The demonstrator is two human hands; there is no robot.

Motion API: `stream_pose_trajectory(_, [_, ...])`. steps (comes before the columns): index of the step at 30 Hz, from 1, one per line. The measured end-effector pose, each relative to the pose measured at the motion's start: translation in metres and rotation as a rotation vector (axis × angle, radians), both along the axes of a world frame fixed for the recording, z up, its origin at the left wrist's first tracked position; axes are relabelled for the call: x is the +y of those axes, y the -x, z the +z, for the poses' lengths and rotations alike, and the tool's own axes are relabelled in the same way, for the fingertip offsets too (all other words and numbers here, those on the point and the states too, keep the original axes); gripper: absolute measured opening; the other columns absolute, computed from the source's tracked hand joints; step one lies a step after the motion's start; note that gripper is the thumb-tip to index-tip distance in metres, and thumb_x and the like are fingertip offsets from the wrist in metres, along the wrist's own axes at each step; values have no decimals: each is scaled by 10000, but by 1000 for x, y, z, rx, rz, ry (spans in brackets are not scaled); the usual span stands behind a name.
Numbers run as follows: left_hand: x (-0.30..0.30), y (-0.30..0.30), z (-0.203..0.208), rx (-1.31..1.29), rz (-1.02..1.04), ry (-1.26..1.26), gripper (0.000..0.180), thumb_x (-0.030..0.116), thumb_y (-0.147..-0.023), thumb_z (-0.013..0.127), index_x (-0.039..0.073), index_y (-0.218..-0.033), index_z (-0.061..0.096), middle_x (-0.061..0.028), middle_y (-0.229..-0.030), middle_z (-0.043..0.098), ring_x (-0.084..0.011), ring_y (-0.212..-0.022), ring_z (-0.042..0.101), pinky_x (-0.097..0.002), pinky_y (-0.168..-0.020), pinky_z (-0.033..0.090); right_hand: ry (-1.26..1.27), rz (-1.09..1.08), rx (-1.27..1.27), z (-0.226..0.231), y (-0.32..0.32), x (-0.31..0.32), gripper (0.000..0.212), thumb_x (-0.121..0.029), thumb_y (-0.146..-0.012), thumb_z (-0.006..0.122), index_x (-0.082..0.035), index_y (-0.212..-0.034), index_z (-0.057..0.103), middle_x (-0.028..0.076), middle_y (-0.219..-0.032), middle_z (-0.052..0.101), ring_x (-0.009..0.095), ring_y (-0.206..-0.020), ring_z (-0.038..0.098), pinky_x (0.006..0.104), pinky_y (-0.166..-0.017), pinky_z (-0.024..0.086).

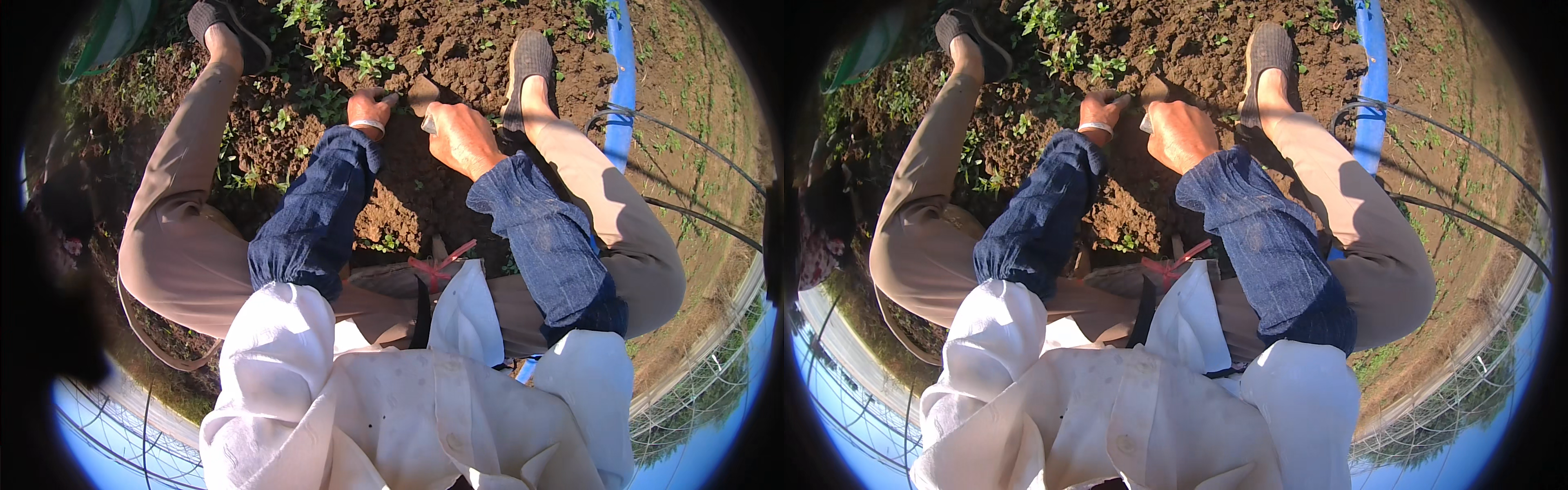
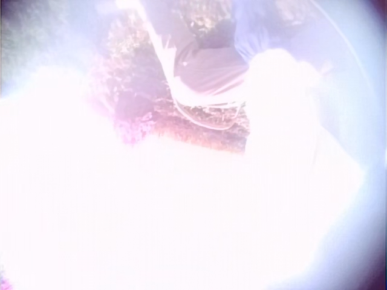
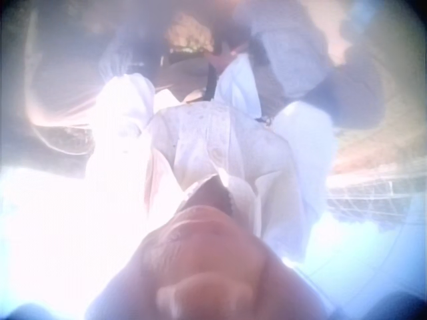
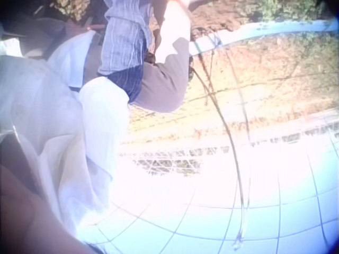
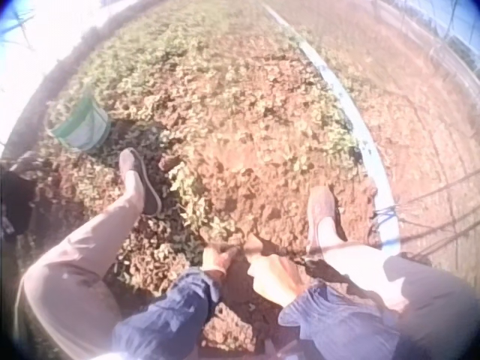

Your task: The person pulls small plants from the soil by hand and using a trowel, then places the collected greens into a woven basket.

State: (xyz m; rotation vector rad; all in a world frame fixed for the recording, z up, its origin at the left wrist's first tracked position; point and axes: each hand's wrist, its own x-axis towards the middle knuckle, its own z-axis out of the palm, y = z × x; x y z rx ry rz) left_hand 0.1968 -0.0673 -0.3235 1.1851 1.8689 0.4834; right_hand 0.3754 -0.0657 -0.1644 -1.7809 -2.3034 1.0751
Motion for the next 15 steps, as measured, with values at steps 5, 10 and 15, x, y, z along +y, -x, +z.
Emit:
stream_pose_trajectory(5, [6,1,1,-44,18,-31,390,317,-767,724,-34,-935,705,-195,-792,696,-262,-739,682,-352,-699,517,133,37,-54,24,-7,25,160,-54,-713,581,-18,-853,648,247,-817,639,417,-818,634,475,-713,501])
stream_pose_trajectory(10, [5,3,9,55,-57,-33,375,325,-745,733,4,-939,718,-201,-821,694,-321,-793,682,-377,-736,526,102,29,-65,-1,11,21,155,-78,-732,571,-32,-856,653,221,-837,647,415,-823,629,474,-720,498])
stream_pose_trajectory(15, [7,-3,7,15,-41,-33,373,311,-745,732,-7,-940,715,-209,-835,693,-325,-801,682,-373,-747,524,89,-5,5,-14,-6,14,123,-85,-770,583,-51,-868,649,201,-816,650,393,-791,638,457,-693,501])
